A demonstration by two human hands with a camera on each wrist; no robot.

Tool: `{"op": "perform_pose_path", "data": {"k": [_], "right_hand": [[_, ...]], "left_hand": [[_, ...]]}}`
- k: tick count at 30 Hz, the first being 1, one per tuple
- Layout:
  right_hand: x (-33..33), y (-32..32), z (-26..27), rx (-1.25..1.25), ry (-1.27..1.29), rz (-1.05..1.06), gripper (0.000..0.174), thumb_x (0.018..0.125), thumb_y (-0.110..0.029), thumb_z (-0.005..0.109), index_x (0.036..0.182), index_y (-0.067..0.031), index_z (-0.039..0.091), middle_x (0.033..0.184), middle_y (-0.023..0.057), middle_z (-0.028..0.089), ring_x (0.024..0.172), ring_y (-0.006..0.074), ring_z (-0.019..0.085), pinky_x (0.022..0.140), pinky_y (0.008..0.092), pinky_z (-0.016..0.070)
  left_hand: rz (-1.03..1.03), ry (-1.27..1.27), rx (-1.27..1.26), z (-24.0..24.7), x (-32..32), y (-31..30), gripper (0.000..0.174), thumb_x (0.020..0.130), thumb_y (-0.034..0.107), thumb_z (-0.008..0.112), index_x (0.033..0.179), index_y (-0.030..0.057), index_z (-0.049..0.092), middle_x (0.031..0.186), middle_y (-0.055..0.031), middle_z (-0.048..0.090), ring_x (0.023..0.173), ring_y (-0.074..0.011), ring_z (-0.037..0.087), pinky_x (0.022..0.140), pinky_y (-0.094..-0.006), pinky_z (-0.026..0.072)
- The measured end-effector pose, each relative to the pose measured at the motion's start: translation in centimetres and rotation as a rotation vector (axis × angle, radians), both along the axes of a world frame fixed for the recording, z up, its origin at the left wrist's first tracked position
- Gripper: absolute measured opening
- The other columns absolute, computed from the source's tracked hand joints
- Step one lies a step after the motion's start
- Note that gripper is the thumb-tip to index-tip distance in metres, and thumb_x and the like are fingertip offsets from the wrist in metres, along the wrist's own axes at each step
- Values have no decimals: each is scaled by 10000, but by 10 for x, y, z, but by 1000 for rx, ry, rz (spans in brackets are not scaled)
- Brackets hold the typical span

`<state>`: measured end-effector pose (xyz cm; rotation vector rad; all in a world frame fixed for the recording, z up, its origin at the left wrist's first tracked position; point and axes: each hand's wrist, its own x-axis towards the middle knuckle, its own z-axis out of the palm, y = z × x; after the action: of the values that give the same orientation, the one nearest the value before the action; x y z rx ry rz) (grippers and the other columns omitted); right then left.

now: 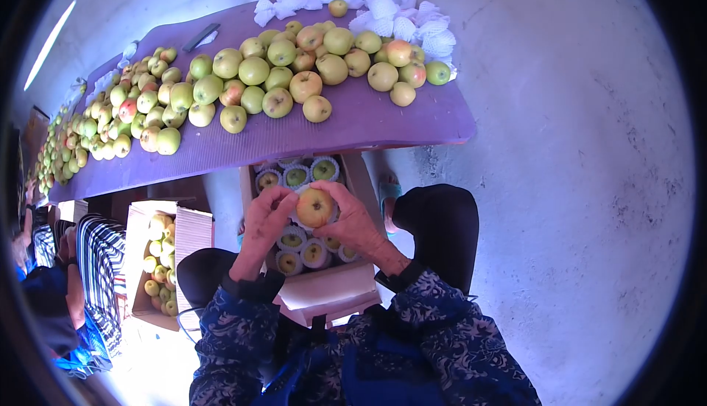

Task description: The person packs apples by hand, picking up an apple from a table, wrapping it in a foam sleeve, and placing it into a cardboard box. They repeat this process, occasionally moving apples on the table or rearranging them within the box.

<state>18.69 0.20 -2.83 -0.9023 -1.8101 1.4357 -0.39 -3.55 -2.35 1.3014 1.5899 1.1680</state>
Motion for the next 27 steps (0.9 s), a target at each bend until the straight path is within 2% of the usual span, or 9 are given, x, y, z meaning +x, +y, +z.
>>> {"op": "perform_pose_path", "data": {"k": [3, 5, 8, 12, 14, 17, 20, 23, 27], "right_hand": [[-1, 3, 6, 114, -26, 20, 805, 618, 57, 779, 1335, -96, 446, 1281, 59, 477, 1230, 182, 458, 1065, 313, 367], [0, 7, 9, 246, -96, 59, 796, 635, 42, 776, 1344, -91, 440, 1299, 72, 467, 1237, 201, 460, 1064, 322, 369], [-3, 10, 10, 453, -179, 154, 796, 619, -22, 779, 1339, -90, 447, 1295, 119, 477, 1237, 273, 477, 1047, 367, 389], [0, 4, 15, 180, -21, 6, 810, 636, -55, 794, 1357, -78, 425, 1300, 131, 464, 1236, 263, 472, 1035, 374, 399], [4, 2, 14, 113, -34, -65, 804, 643, -74, 803, 1352, -78, 425, 1306, 128, 459, 1229, 253, 472, 1017, 371, 411], [8, -1, 16, 51, -131, -216, 684, 693, -42, 794, 1290, -41, 460, 1213, 95, 537, 1144, 192, 528, 957, 346, 468], [7, 3, -5, -160, -16, -134, 584, 716, -115, 800, 1214, -29, 508, 1100, 86, 596, 1037, 190, 590, 877, 329, 493], [1, 1, 4, -302, 240, -82, 447, 772, -87, 766, 1150, -21, 535, 1006, 49, 625, 933, 144, 619, 811, 289, 516], [7, 11, -1, -428, 343, 20, 360, 804, -34, 726, 1113, -32, 541, 1014, 29, 619, 908, 112, 617, 771, 260, 524]], "left_hand": [[-67, 21, -90, 15, 0, -1, 462, 790, 367, 736, 1035, -12, 637, 919, -164, 660, 815, -232, 643, 726, -327, 497], [-53, 68, -25, 9, 5, -1, 530, 760, 381, 759, 1072, -24, 618, 937, -160, 657, 826, -219, 644, 735, -323, 500], [-141, 38, -79, 9, 0, -1, 601, 740, 379, 773, 1142, -26, 584, 981, -142, 655, 853, -194, 642, 737, -312, 507], [-193, -261, -238, 28, -2, -3, 623, 744, 349, 767, 1193, -28, 557, 985, -103, 653, 858, -156, 631, 703, -288, 515], [-146, -294, -188, 26, -1, -3, 610, 755, 333, 758, 1199, -30, 551, 994, -99, 650, 851, -148, 628, 679, -275, 513], [-59, -286, -138, 21, 2, -1, 588, 766, 315, 748, 1196, -34, 550, 1002, -98, 641, 843, -143, 623, 660, -265, 508], [-37, -283, -133, 16, 0, 1, 576, 777, 306, 739, 1206, -27, 544, 1025, -97, 634, 855, -139, 619, 671, -256, 504], [-83, -387, -138, 24, 0, -2, 571, 793, 320, 720, 1221, -14, 543, 1038, -91, 634, 882, -136, 619, 694, -243, 499], [-173, -653, -188, 28, -5, -4, 549, 827, 340, 673, 1239, 2, 542, 1095, -78, 625, 920, -148, 640, 693, -227, 530]]}}
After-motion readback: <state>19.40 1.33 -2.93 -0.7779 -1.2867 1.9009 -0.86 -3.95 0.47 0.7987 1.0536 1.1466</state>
